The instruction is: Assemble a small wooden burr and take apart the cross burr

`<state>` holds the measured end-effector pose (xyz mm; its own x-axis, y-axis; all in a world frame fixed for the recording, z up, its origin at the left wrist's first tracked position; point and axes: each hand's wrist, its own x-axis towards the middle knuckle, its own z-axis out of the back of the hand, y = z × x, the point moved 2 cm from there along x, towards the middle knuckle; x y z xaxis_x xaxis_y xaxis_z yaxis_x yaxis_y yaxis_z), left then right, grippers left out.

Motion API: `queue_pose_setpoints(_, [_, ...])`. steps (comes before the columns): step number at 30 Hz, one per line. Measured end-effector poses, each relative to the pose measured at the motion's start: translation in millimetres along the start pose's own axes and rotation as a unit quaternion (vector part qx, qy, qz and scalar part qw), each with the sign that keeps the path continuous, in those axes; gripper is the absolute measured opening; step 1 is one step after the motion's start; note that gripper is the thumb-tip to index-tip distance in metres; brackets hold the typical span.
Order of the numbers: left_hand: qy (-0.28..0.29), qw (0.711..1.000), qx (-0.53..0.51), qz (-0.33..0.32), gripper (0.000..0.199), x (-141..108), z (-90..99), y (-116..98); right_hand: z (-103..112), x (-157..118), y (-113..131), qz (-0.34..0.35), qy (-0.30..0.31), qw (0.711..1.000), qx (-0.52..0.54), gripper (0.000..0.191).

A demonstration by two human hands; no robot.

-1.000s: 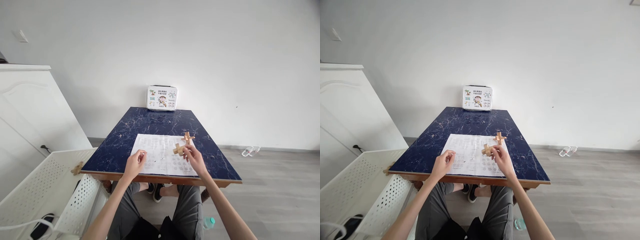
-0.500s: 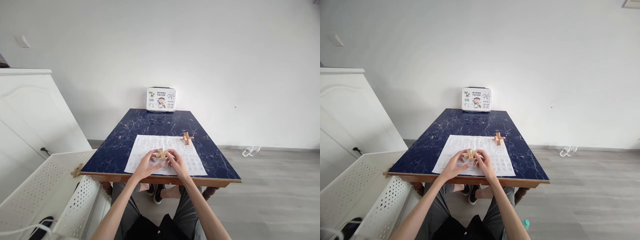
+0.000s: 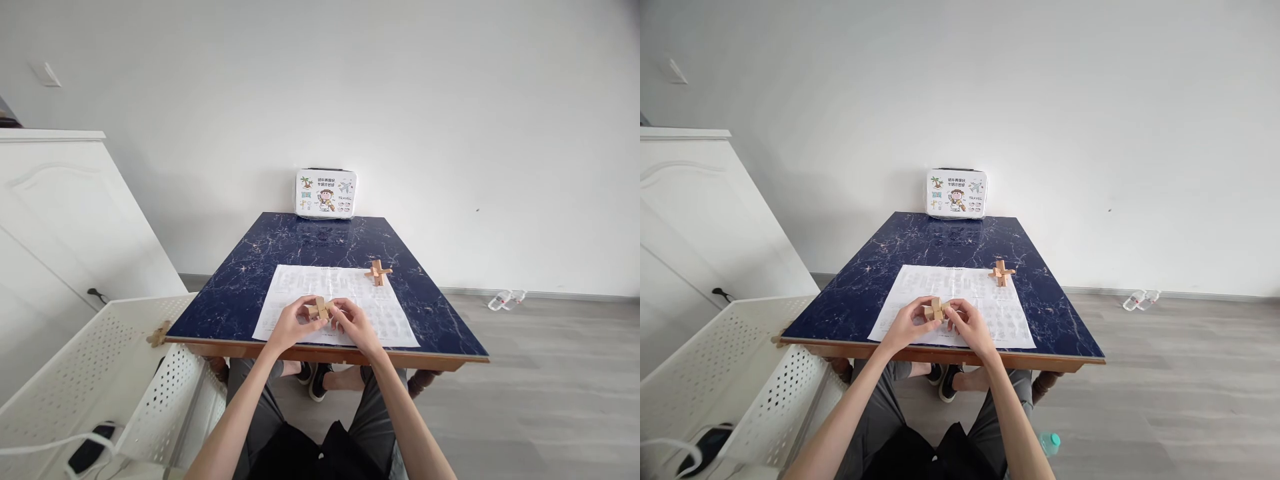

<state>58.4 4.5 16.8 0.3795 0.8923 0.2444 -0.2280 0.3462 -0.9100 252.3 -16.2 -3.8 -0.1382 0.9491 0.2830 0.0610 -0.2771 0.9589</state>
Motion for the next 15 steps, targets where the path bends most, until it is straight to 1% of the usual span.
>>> queue_pose_setpoints(10, [-0.001, 1.0, 0.022, -0.015, 0.056, -2.9, -2.0, -5.2, 2.7, 0.5, -2.2, 0.016, 0.018, 1.0, -0.014, 0.04])
queue_pose_setpoints(15, [-0.011, 0.999, 0.035, -0.019, 0.062, -1.9, -2.9, -2.7, 2.6, 1.5, -5.5, 0.018, 0.011, 1.0, -0.015, 0.041])
